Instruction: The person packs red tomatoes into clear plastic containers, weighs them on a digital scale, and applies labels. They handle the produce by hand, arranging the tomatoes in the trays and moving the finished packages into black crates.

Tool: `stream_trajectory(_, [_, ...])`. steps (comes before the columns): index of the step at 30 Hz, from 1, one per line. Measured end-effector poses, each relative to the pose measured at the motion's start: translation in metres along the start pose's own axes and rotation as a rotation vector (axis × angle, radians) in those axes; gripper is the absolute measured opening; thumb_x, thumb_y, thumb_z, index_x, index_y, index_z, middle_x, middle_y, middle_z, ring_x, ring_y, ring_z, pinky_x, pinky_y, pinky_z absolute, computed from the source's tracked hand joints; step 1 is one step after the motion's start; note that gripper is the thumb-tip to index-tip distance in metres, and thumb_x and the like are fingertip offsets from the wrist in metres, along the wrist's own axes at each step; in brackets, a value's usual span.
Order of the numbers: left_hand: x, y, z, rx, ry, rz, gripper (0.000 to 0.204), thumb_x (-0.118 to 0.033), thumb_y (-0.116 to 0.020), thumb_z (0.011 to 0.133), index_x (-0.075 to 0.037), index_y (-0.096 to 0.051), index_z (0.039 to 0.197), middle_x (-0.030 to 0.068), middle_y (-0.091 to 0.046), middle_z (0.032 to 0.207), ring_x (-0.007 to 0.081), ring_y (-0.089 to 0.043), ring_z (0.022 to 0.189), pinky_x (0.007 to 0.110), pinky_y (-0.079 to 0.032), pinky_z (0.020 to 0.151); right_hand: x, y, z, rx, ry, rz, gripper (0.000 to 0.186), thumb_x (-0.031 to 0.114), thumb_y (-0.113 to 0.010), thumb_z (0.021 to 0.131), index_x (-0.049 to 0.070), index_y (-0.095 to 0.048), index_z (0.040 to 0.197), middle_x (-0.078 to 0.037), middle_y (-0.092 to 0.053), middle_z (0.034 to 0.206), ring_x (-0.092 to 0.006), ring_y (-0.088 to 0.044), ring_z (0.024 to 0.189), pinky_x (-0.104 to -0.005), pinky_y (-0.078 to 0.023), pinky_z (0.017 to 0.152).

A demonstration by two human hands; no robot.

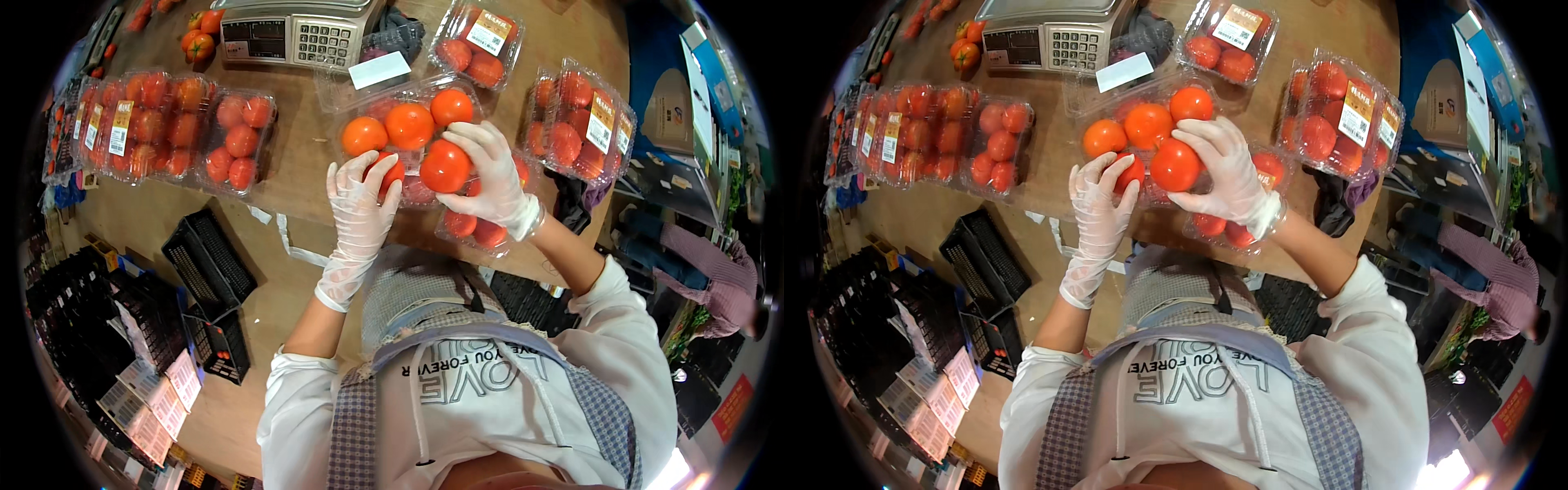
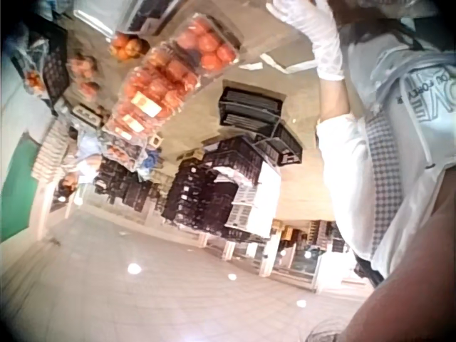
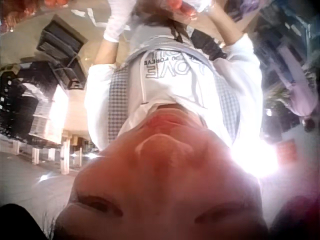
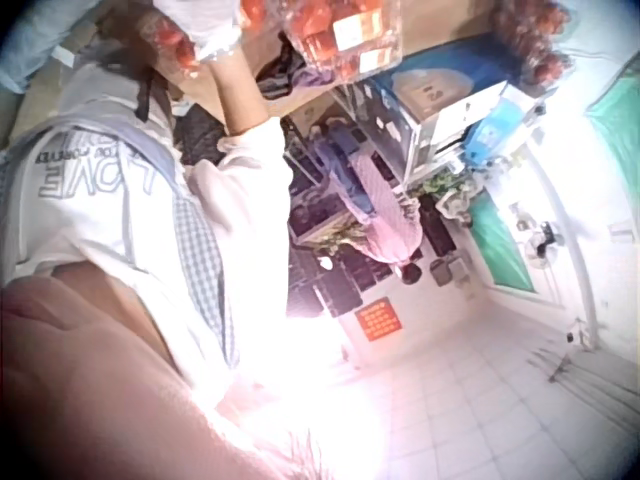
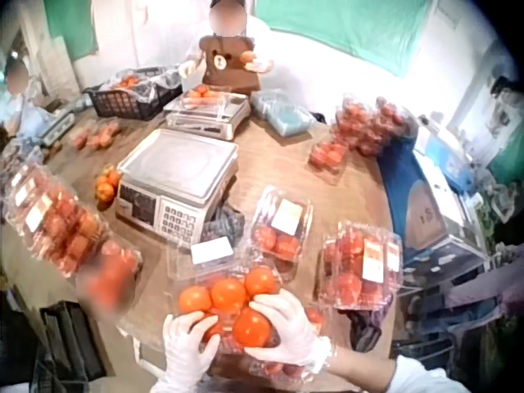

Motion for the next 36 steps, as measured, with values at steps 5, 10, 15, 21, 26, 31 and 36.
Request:
stream_trajectory(5, [-0.031,0.027,0.002,-0.031,0.070,-0.509,0.062,-0.023,-0.073,0.072,-0.010,-0.049,0.127,0.0107,-0.047,0.126,0.0283,-0.043,0.119,0.044,-0.028,0.105,0.030,0.001,-0.012,0.012,-0.452,1.478,0.085,0.005,-0.073,0.068,0.008,-0.027,0.140,-0.011,-0.035,0.139,-0.0250,-0.034,0.130,-0.0388,-0.031,0.107])
stream_trajectory(10, [-0.075,0.062,0.004,0.090,-0.034,-0.677,0.081,-0.026,-0.081,0.062,-0.005,-0.044,0.131,0.0137,-0.045,0.129,0.0314,-0.041,0.123,0.042,-0.032,0.103,0.065,-0.003,-0.027,0.173,-0.498,2.078,0.090,0.002,-0.070,0.066,0.011,-0.022,0.142,-0.011,-0.032,0.141,-0.0244,-0.034,0.131,-0.0394,-0.030,0.108])
stream_trajectory(15, [-0.086,0.077,0.000,0.118,-0.086,-0.572,0.094,-0.024,-0.086,0.058,-0.004,-0.036,0.135,0.0135,-0.044,0.129,0.0296,-0.040,0.123,0.042,-0.033,0.103,0.072,-0.002,-0.029,0.220,-0.593,2.088,0.084,0.003,-0.071,0.065,0.011,-0.030,0.138,-0.011,-0.038,0.135,-0.0246,-0.042,0.125,-0.0388,-0.034,0.106])
stream_trajectory(21, [-0.082,0.070,-0.009,0.072,-0.025,-0.776,0.102,-0.019,-0.087,0.057,-0.006,-0.028,0.139,0.0139,-0.041,0.130,0.0267,-0.041,0.123,0.041,-0.034,0.104,0.075,0.002,-0.023,0.244,-0.468,2.022,0.081,0.005,-0.070,0.068,0.010,-0.030,0.138,-0.011,-0.039,0.135,-0.0235,-0.041,0.126,-0.0375,-0.032,0.106])
stream_trajectory(26, [-0.078,0.070,-0.009,0.003,-0.056,-0.754,0.094,-0.023,-0.087,0.054,-0.006,-0.039,0.132,0.0099,-0.044,0.131,0.0315,-0.036,0.126,0.043,-0.029,0.105,0.083,0.009,-0.017,0.252,-0.516,1.942,0.082,0.006,-0.071,0.070,0.008,-0.027,0.140,-0.010,-0.036,0.137,-0.0233,-0.038,0.129,-0.0376,-0.030,0.108])
stream_trajectory(31, [-0.079,0.069,-0.005,0.026,0.017,-0.907,0.079,-0.013,-0.080,0.063,-0.007,-0.039,0.131,0.0120,-0.044,0.130,0.0302,-0.036,0.126,0.042,-0.031,0.105,0.081,0.013,-0.015,0.275,-0.505,1.915,0.086,0.006,-0.071,0.072,0.007,-0.022,0.143,-0.009,-0.034,0.140,-0.0229,-0.035,0.131,-0.0375,-0.028,0.109])
stream_trajectory(36, [-0.089,0.071,0.004,0.116,0.494,-1.462,0.060,-0.007,-0.065,0.075,-0.003,-0.039,0.129,0.0116,-0.042,0.128,0.0233,-0.040,0.122,0.038,-0.034,0.102,0.081,0.014,-0.016,0.203,-0.368,1.708,0.084,-0.002,-0.066,0.075,0.004,-0.018,0.143,-0.007,-0.021,0.148,-0.0201,-0.025,0.136,-0.0368,-0.024,0.110])
Point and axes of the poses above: each hand's wrist, its own z-axis towards the middle knuckle, its own y-axis out of the back of the hand, x = y × z, the point moved 4 cm from there along z, towards the middle knuckle
